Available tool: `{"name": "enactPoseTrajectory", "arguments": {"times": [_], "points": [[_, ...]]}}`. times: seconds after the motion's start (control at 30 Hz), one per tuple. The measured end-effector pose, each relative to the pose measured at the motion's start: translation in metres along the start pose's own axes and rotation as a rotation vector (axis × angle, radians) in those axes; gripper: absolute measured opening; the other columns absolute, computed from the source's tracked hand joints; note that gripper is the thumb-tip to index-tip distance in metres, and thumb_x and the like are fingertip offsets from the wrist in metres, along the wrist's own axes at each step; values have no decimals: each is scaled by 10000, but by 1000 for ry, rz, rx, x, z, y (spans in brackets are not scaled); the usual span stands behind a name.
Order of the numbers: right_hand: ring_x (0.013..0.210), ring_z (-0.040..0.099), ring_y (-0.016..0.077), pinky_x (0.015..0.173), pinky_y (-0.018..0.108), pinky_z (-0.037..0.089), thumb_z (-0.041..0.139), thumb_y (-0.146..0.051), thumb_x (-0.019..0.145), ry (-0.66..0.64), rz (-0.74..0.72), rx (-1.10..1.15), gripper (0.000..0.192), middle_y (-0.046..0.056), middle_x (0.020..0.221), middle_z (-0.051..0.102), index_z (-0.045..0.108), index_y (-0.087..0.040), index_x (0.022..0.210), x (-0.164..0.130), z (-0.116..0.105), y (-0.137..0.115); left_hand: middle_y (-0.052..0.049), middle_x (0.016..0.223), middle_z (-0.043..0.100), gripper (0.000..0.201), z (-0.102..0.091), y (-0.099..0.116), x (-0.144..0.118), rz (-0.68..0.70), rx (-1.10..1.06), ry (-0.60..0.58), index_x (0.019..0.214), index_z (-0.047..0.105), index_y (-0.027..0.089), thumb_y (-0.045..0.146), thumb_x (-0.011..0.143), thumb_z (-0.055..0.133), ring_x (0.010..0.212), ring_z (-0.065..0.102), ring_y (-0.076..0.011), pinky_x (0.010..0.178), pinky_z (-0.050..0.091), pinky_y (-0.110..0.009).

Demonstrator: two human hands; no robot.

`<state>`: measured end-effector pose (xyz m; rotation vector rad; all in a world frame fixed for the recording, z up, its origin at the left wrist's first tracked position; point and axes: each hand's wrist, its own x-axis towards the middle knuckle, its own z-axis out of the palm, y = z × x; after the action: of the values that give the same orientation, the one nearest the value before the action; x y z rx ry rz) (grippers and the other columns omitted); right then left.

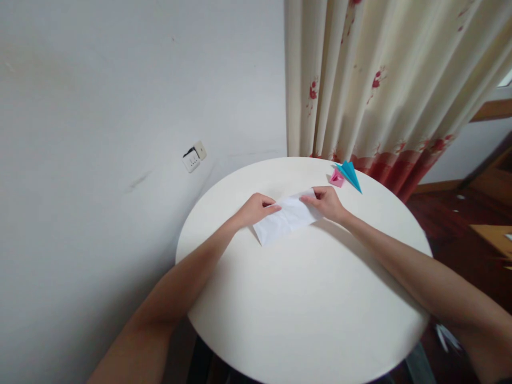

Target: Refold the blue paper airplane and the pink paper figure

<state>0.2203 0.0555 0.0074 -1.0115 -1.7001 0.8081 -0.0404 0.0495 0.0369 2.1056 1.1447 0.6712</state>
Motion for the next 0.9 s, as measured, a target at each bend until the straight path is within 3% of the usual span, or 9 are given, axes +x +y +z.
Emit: {"name": "enactPoseTrajectory", "arguments": {"times": [0.17,0.3,0.4,0.53,0.67,0.8,0.9], "points": [[544,437,126,448,235,313,706,-583,715,145,60,-9,437,-10,562,519,580,-173,631,2,0,-6,-6,646,640,347,-7,-2,1,-77,-176,-20,759,721,127,471,784,686,574,535,-118,515,333,-213],[546,440,134,445,237,324,687,-597,721,204,86,-8,435,-13,554,500,561,-187,649,5,-1,-2,-38,688,682,326,-12,-12,3,-129,-237,75,767,734,133,458,743,721,600,563,-137,541,380,-230],[538,434,133,444,237,324,664,-596,739,210,98,-10,431,-18,544,482,533,-199,635,7,-1,6,-47,674,685,341,-13,-20,6,-172,-248,149,793,749,136,471,738,724,582,560,-150,523,384,-245],[532,428,130,444,237,311,633,-582,763,224,107,-4,412,-21,550,480,531,-200,644,9,-1,18,-76,805,731,370,-10,-29,12,-147,-295,284,827,752,143,497,718,749,716,620,-190,627,443,-278],[531,424,122,462,238,315,626,-556,772,278,98,-16,392,-27,572,482,528,-196,651,11,-4,27,-79,874,723,470,-7,-38,15,-133,-372,384,986,731,146,528,713,756,775,633,-189,665,461,-282],[551,441,122,484,239,322,628,-497,764,237,79,-2,336,-25,598,497,538,-188,666,11,-7,31,-29,831,676,619,-7,-45,15,-118,-480,401,1183,659,147,433,658,819,795,643,-166,759,496,-299],[558,448,122,487,236,319,625,-453,755,225,73,20,292,-23,610,512,546,-183,676,10,-6,31,-37,884,662,605,-8,-48,16,-107,-495,408,1217,643,139,381,684,793,830,645,-165,778,502,-300]]}}
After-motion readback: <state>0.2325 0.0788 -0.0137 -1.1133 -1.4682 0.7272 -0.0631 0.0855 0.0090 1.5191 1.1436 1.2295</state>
